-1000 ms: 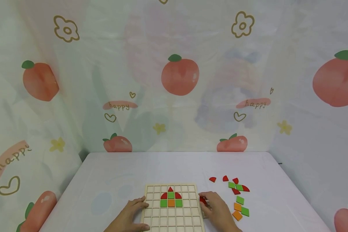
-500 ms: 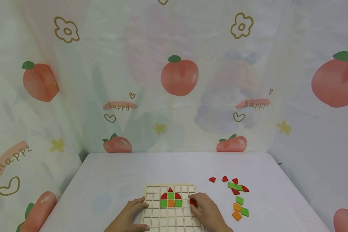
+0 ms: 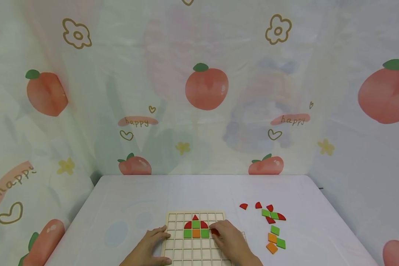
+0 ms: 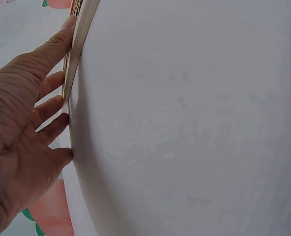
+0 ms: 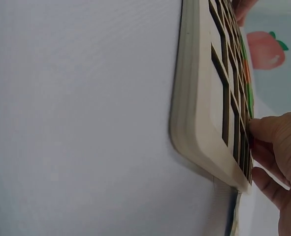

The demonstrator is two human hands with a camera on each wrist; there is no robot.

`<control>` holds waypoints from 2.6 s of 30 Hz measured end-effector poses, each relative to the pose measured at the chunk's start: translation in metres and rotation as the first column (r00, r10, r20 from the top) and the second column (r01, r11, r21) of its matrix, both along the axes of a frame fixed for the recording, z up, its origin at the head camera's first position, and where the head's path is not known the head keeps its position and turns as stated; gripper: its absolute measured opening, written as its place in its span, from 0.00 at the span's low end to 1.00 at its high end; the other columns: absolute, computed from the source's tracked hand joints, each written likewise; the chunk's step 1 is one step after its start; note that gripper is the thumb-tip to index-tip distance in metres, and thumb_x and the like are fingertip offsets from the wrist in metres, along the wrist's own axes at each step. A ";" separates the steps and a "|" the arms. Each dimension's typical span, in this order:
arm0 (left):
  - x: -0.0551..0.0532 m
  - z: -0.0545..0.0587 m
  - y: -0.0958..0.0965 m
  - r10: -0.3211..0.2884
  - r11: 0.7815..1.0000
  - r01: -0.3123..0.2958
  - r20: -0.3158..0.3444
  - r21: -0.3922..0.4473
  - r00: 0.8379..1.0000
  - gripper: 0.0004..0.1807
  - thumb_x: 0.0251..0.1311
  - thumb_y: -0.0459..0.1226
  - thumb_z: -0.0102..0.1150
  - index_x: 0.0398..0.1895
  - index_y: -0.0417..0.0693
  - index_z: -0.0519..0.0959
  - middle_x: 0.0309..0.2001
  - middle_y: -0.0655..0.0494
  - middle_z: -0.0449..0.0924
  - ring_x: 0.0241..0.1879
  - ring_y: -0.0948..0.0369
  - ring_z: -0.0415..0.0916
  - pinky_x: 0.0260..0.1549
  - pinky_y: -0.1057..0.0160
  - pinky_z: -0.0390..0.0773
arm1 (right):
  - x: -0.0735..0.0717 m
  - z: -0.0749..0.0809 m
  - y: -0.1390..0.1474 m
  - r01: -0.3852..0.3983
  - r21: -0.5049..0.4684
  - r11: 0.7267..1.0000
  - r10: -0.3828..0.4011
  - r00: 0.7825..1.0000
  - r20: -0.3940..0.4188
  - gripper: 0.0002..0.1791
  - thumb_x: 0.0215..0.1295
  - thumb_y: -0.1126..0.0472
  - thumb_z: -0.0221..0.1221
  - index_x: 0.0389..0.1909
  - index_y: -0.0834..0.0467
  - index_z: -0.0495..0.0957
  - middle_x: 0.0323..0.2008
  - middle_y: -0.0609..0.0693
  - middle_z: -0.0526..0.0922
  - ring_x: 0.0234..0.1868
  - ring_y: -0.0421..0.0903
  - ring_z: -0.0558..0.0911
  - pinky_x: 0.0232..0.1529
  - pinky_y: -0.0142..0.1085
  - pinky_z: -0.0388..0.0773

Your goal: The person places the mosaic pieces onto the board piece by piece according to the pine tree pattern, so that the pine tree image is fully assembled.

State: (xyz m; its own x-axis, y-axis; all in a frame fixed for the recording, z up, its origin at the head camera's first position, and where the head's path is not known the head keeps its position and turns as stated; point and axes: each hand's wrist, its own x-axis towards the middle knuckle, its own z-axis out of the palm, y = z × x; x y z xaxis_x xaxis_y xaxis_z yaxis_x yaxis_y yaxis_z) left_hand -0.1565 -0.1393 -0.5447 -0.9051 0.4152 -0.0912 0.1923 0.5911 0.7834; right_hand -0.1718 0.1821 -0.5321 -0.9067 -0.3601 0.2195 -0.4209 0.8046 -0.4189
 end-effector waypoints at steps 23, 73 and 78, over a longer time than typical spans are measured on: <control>0.002 0.000 0.000 -0.017 1.000 0.018 -0.042 0.017 0.999 0.38 0.48 0.52 0.80 0.61 0.47 0.79 0.73 0.38 0.65 0.73 0.29 0.55 0.67 0.22 0.47 | 0.008 0.011 0.000 0.086 -0.066 0.994 -0.077 0.989 0.126 0.12 0.66 0.59 0.69 0.49 0.51 0.85 0.45 0.40 0.85 0.40 0.36 0.81 0.44 0.38 0.85; 0.002 0.001 0.002 0.012 1.000 -0.012 -0.029 -0.013 0.999 0.39 0.47 0.53 0.81 0.62 0.49 0.79 0.73 0.39 0.66 0.73 0.26 0.53 0.65 0.21 0.52 | 0.031 0.008 0.107 0.414 -0.040 0.909 -0.408 0.907 0.108 0.18 0.63 0.60 0.70 0.54 0.57 0.83 0.44 0.46 0.87 0.37 0.42 0.78 0.35 0.33 0.79; 0.003 0.002 0.002 0.007 1.000 -0.008 -0.043 -0.014 0.999 0.39 0.47 0.53 0.81 0.62 0.48 0.79 0.73 0.39 0.66 0.73 0.28 0.55 0.66 0.22 0.51 | 0.026 0.005 0.121 0.454 -0.054 0.889 -0.443 0.885 0.143 0.19 0.64 0.61 0.70 0.55 0.60 0.83 0.44 0.49 0.86 0.41 0.47 0.80 0.45 0.46 0.86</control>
